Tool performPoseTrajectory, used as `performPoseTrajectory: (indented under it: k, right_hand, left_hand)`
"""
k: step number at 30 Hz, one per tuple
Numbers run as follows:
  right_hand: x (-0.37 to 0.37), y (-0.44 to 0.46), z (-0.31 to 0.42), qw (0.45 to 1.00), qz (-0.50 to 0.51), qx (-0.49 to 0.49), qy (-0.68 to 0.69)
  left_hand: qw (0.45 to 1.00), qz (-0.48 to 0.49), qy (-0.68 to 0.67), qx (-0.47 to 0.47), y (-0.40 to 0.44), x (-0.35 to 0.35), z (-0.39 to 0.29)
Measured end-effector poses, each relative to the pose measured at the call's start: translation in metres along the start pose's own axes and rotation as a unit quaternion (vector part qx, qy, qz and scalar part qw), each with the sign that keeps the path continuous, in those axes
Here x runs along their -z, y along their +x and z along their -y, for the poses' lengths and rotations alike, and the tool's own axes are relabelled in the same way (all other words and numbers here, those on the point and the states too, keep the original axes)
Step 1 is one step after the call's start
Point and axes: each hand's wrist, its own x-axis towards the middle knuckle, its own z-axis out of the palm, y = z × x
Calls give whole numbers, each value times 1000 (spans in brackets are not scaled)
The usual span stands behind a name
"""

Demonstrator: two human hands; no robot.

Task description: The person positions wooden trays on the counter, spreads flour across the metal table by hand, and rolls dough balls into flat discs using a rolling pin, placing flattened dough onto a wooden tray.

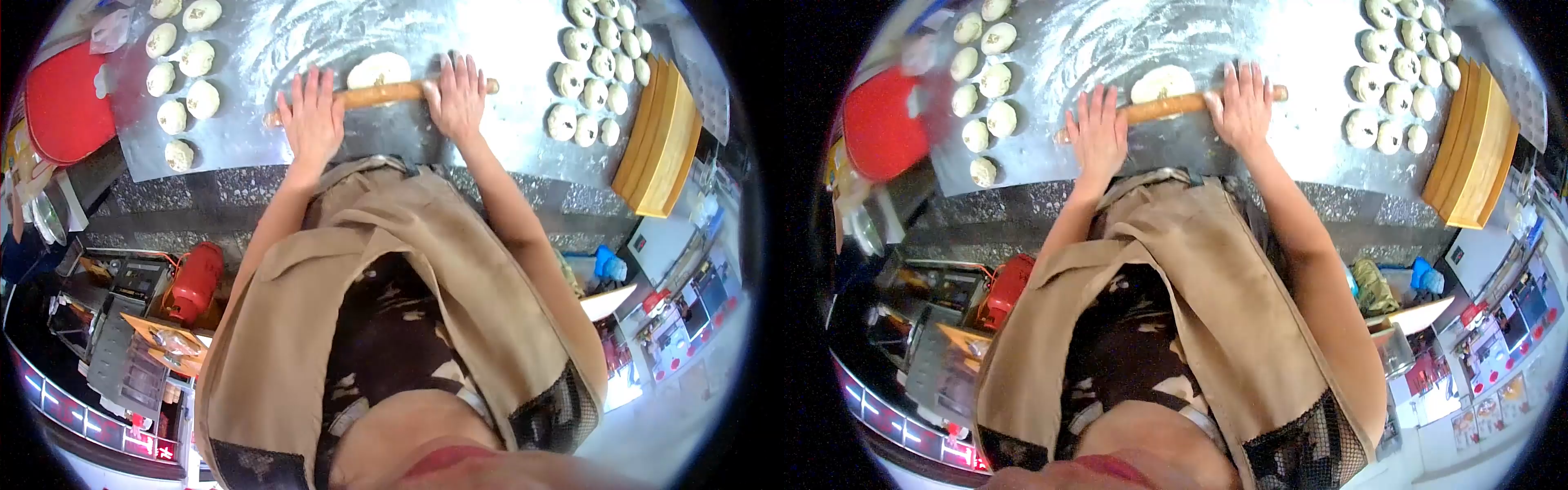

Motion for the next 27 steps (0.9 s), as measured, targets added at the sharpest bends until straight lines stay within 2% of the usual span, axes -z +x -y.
performPoseTrajectory:
  k: [1,3,6,9,10,11,12,13,14,15,17,18,19,21,22,23,25,26,27]
  right_hand:
    - [2,14,2,1000,1,-10,11]
    - [-8,61,8,999,-26,-39,-4]
    - [-20,113,13,991,-123,-44,18]
    - [-8,63,9,995,-94,-13,-2]
    - [-4,30,5,998,-62,6,-30]
    - [-2,-2,3,998,-65,11,1]
    - [-2,-32,-2,999,-48,17,-7]
    - [2,-52,-6,998,-48,32,14]
    - [4,-64,-9,998,-45,46,24]
    - [4,-70,-11,997,-45,58,33]
    - [3,-74,-12,993,-51,105,35]
    - [2,-75,-11,992,-55,112,36]
    - [5,-76,-11,990,-67,120,28]
    - [7,-79,-14,991,-50,115,43]
    - [11,-80,-13,992,-51,105,46]
    - [16,-78,-17,993,-20,110,50]
    - [36,-67,-20,993,10,107,56]
    - [46,-61,-24,988,101,91,68]
    - [51,-55,-28,976,190,73,80]
  left_hand:
    - [1000,6,-1,-4,4,0,1]
    - [998,-61,22,1,53,0,14]
    - [994,-108,14,12,97,-11,28]
    - [996,-87,28,-10,63,-7,20]
    - [1000,-4,-9,-9,38,1,8]
    - [996,77,-44,-9,27,2,0]
    - [996,77,-44,-15,26,-4,-5]
    - [976,95,-194,20,24,-9,-8]
    - [933,111,-338,53,24,-12,-13]
    - [934,111,-337,45,36,-6,-20]
    - [927,208,-309,46,71,12,-36]
    - [902,268,-336,30,81,7,-34]
    - [903,269,-333,25,82,3,-32]
    - [790,378,-481,31,81,-2,-30]
    - [821,335,-459,-52,75,-2,-29]
    - [821,343,-453,-56,73,-3,-27]
    - [899,319,-214,-210,75,13,-34]
    - [908,270,-222,-233,76,5,-30]
    - [906,271,-218,-241,82,6,-35]
